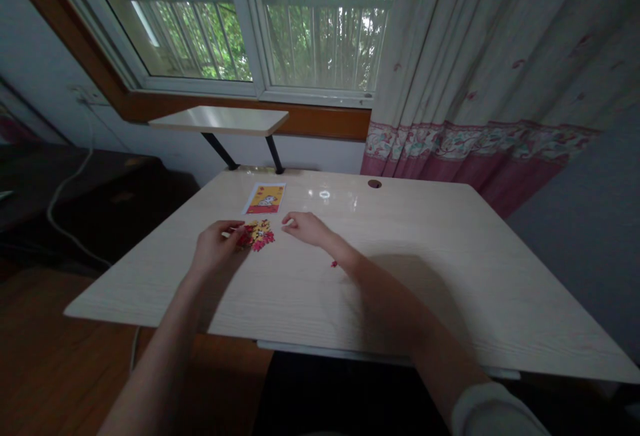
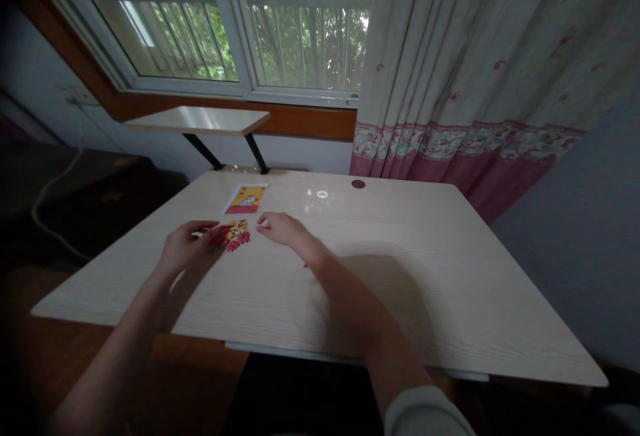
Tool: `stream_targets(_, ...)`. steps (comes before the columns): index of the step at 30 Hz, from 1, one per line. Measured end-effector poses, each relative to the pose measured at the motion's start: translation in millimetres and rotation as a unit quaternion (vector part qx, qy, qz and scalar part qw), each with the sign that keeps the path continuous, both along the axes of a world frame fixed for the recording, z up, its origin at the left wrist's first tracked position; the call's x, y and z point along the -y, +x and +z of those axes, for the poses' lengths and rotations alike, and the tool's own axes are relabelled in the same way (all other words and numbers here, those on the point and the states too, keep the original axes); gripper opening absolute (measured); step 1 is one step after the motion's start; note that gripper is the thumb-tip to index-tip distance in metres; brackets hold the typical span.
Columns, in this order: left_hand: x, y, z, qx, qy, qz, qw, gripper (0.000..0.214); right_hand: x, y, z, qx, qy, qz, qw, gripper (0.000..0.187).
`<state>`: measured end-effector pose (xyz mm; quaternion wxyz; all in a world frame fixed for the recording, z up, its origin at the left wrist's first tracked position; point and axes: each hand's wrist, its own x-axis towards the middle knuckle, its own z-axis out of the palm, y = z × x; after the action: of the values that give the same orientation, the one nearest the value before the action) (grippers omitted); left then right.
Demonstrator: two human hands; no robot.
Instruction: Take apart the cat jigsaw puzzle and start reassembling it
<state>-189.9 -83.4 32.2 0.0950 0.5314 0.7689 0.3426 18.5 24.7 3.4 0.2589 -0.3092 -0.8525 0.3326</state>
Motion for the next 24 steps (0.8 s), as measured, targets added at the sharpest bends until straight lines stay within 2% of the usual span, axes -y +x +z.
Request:
stream_targets(3, 0.4, 18.7, 7.5, -0.013, -0.004, -0.047, 0.999, 0.035, 6.2, 54.1, 10.3, 0.042, 0.010, 0.037, 0.998, 0.013)
stream_targets(6, 0.1, 56.8, 8.4, -0.013, -0.023, -0.155, 0.988, 0.028, 17.1, 108.5, 13.1, 0.085, -0.001, 0.052, 0.995, 0.012)
stream_targets(8, -0.1, 91.2, 3.7, -0.009, -0.038, -0.250, 0.967, 0.026, 23.1, 140.0, 10.6, 0.096, -0.006, 0.051, 0.994, 0.012)
stream_targets(10, -0.7, 125.7, -3.9, -0.008, -0.044, -0.350, 0.936, 0.025, 26.9, 167.4, 7.1, 0.103, 0.001, 0.011, 0.995, 0.011)
stream_targets(11, -1.3, 140.9, -8.1, -0.021, -0.046, -0.376, 0.925, 0.024, 28.1, 179.6, 5.7, 0.106, 0.001, -0.012, 0.994, 0.012)
stream_targets(13, -3.5, 163.8, -15.6, -0.073, -0.047, -0.388, 0.917, 0.021, 29.7, 201.2, 3.6, 0.113, 0.003, -0.047, 0.992, 0.015)
stream_targets(16, -7.3, 180.0, -22.1, -0.129, -0.036, -0.383, 0.914, 0.019, 32.5, 224.5, 0.4, 0.119, 0.008, -0.105, 0.987, 0.018)
stream_targets(20, -7.7, 183.8, -22.2, -0.139, -0.044, -0.386, 0.911, 0.014, 36.9, 238.7, -7.8, 0.097, 0.028, -0.165, 0.981, 0.021)
stream_targets(24, -6.5, 171.9, -15.6, -0.062, -0.071, -0.419, 0.903, 0.011, 39.2, 241.3, -12.1, 0.063, 0.030, -0.197, 0.978, 0.025)
